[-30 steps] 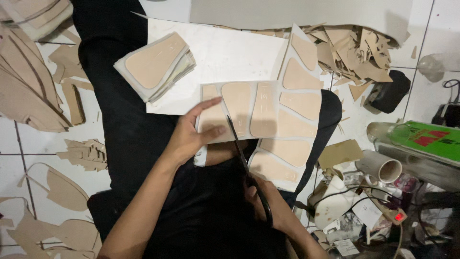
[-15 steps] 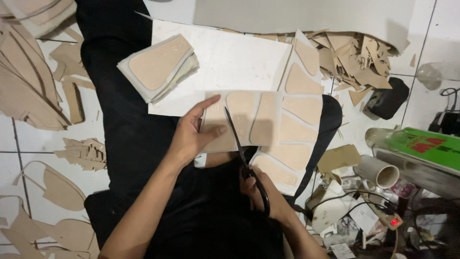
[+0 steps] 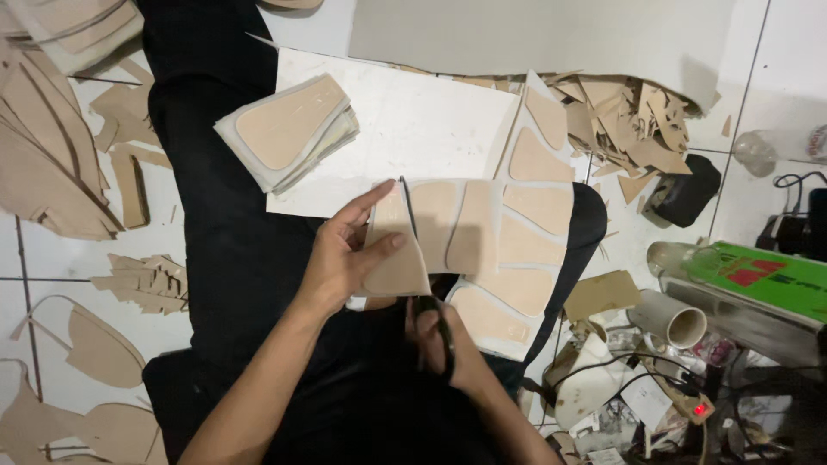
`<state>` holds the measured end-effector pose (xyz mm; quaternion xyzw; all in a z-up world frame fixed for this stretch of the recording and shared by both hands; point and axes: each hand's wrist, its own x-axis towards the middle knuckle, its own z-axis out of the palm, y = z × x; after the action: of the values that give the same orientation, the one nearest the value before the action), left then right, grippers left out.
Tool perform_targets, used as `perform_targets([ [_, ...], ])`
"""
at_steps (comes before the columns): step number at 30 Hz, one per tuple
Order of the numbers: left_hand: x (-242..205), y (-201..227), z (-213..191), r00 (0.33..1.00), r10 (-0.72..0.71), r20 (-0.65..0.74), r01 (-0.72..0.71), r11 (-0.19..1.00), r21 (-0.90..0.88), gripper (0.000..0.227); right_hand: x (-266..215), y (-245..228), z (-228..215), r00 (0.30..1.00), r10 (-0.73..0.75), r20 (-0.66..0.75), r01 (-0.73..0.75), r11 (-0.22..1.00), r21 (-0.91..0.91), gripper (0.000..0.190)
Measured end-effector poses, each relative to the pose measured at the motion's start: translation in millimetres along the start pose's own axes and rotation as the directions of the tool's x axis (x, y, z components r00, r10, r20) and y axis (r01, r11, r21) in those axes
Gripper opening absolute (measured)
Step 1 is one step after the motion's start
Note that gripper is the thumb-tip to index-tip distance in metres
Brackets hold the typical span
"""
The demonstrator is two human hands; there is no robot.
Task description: The person uses scissors to cut beige, shoe-shaped pieces from a larger sheet of material. They hold the sheet with one hand and cut along the outlines with the other, stacking the cut pieces on the floor.
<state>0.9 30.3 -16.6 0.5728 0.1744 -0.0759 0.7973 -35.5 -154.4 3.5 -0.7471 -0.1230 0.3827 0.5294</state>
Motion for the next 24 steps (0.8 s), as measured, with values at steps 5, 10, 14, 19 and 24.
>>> perform_targets([
  [5,4,40,-7,0.942,-0.33,-0.066,0.333,0.942,0.044,0.08,-18,-6,-1,0.985,0.15,-0.084,-0.136,0.979,0.153,0.015],
  [10,-4,84,-17,0.918,-0.352,0.184,0.263,0.886,0.381,0.028,-34,-25,-19,0.998,-0.049,0.041,0.05,0.998,-0.024,0.094],
  [14,-6,93,-16,0.784,-0.376,0.494,0.076,0.848,0.525,0.034,-42,-22,-30,0.959,-0.227,0.167,0.246,0.964,-0.102,0.091],
  [19,-7,96,-7,0.77,-0.397,0.5,0.052,0.819,0.571,0.013,-41,-37,-33,0.963,-0.184,0.198,0.19,0.982,-0.012,0.093],
  [24,-7,86,-8,0.777,-0.364,0.514,0.004,0.818,0.575,0.016,-41,-39,-34,0.959,-0.207,0.196,0.209,0.978,0.01,0.089],
])
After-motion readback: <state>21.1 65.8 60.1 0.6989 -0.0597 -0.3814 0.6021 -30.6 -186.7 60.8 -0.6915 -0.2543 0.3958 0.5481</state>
